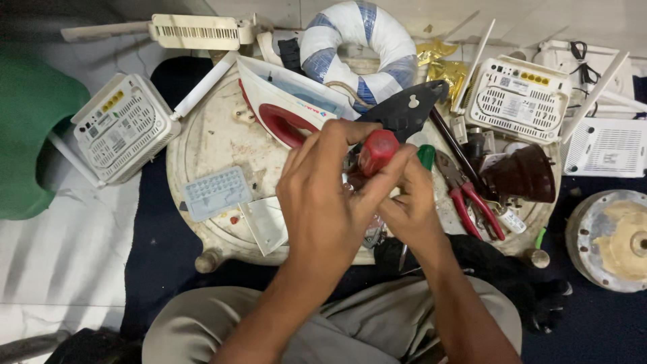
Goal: The person disassembles a clothes iron, removes the back cover, and uses a yellow screwdriver to adjust internal components and wiring. They then switch to a green screwdriver to continue working on the internal mechanism.
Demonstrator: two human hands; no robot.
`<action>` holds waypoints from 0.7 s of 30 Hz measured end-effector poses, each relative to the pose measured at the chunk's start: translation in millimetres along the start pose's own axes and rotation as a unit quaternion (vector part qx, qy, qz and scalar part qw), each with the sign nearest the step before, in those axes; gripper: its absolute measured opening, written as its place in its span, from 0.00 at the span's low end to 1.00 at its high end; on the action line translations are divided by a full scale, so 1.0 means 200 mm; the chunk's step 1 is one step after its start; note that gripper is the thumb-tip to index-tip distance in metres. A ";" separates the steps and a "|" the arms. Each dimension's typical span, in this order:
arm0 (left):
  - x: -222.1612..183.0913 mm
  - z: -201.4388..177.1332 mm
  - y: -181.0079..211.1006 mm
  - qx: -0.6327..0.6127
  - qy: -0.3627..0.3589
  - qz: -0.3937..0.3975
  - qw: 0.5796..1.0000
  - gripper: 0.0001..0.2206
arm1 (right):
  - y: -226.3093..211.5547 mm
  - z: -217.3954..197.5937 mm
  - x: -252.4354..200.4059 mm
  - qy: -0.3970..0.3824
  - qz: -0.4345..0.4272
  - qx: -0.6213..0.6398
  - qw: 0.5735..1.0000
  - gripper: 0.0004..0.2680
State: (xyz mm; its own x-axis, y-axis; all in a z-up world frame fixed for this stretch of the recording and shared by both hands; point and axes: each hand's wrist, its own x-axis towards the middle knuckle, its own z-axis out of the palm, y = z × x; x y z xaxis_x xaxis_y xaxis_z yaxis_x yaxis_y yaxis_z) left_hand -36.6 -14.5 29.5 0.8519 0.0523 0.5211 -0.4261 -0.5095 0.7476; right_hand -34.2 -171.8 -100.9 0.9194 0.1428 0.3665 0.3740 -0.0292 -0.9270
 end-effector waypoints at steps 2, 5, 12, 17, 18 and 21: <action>0.04 -0.02 -0.04 -0.113 -0.101 -0.043 0.988 0.17 | -0.07 -0.02 0.03 0.004 -0.035 -0.029 0.999 0.11; 0.07 -0.08 -0.12 -0.264 -0.222 -0.024 0.938 0.19 | -0.12 -0.05 0.04 0.034 0.030 -0.013 0.999 0.11; 0.10 -0.07 -0.22 -0.220 -0.312 -0.018 0.924 0.21 | -0.09 -0.16 0.06 -0.039 0.005 -0.088 0.995 0.05; 0.08 0.02 -0.18 -0.189 -0.259 0.010 0.947 0.19 | -0.12 -0.21 0.04 -0.065 0.026 -0.120 0.990 0.07; 0.07 0.03 -0.18 -0.190 -0.253 -0.006 0.949 0.20 | -0.13 -0.21 0.04 -0.068 0.022 -0.120 0.990 0.07; 0.05 0.03 -0.18 -0.192 -0.222 0.031 0.955 0.20 | -0.13 -0.21 0.04 -0.081 0.014 -0.122 0.989 0.07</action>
